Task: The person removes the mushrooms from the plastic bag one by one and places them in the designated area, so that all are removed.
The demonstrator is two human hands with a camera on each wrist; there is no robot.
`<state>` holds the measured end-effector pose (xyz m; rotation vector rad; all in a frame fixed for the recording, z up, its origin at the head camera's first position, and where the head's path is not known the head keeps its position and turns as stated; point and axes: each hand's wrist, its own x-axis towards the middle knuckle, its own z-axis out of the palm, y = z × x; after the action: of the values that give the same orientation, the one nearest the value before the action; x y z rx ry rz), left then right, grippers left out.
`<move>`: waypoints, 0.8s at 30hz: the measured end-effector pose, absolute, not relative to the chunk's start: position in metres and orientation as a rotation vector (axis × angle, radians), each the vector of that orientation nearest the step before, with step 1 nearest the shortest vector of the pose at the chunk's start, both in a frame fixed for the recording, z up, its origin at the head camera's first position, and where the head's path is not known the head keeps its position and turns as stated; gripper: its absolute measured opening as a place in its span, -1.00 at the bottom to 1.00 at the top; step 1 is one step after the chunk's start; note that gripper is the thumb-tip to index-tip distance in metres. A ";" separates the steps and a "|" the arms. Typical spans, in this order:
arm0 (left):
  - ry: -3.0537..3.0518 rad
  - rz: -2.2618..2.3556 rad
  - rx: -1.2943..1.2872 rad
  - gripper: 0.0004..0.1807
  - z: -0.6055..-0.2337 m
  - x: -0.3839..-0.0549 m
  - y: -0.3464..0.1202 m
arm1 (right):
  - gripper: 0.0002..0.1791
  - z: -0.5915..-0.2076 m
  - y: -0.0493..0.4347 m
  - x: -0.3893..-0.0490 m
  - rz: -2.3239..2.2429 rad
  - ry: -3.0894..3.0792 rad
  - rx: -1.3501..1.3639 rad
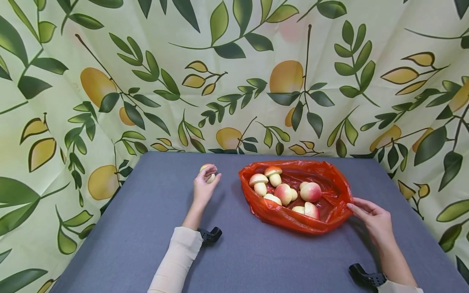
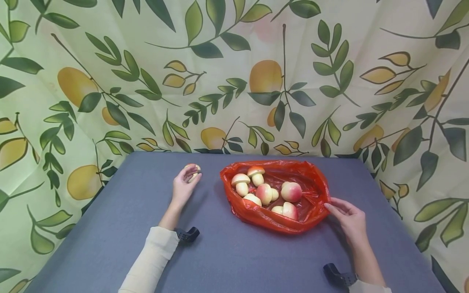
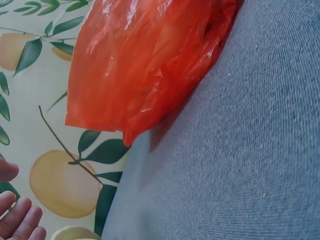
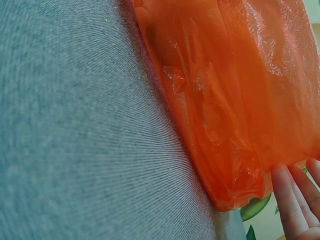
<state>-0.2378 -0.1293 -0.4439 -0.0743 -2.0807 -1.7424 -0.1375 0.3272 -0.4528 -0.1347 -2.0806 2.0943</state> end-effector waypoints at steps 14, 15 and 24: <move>-2.038 -1.701 -0.028 -0.57 -0.449 -0.243 -0.139 | -0.73 -0.451 0.328 -0.137 2.088 -2.108 -0.186; -2.043 -1.692 -0.019 -0.57 -0.449 -0.243 -0.139 | -0.72 -0.451 0.328 -0.137 2.090 -2.105 -0.184; -2.058 -1.630 0.036 -0.58 -0.452 -0.246 -0.143 | -0.70 -0.452 0.327 -0.137 2.121 -2.050 -0.136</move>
<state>-0.2462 -0.1431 -0.4515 0.0362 -2.0582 -1.6297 -0.1369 0.3273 -0.4523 -0.1358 -2.0503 2.1205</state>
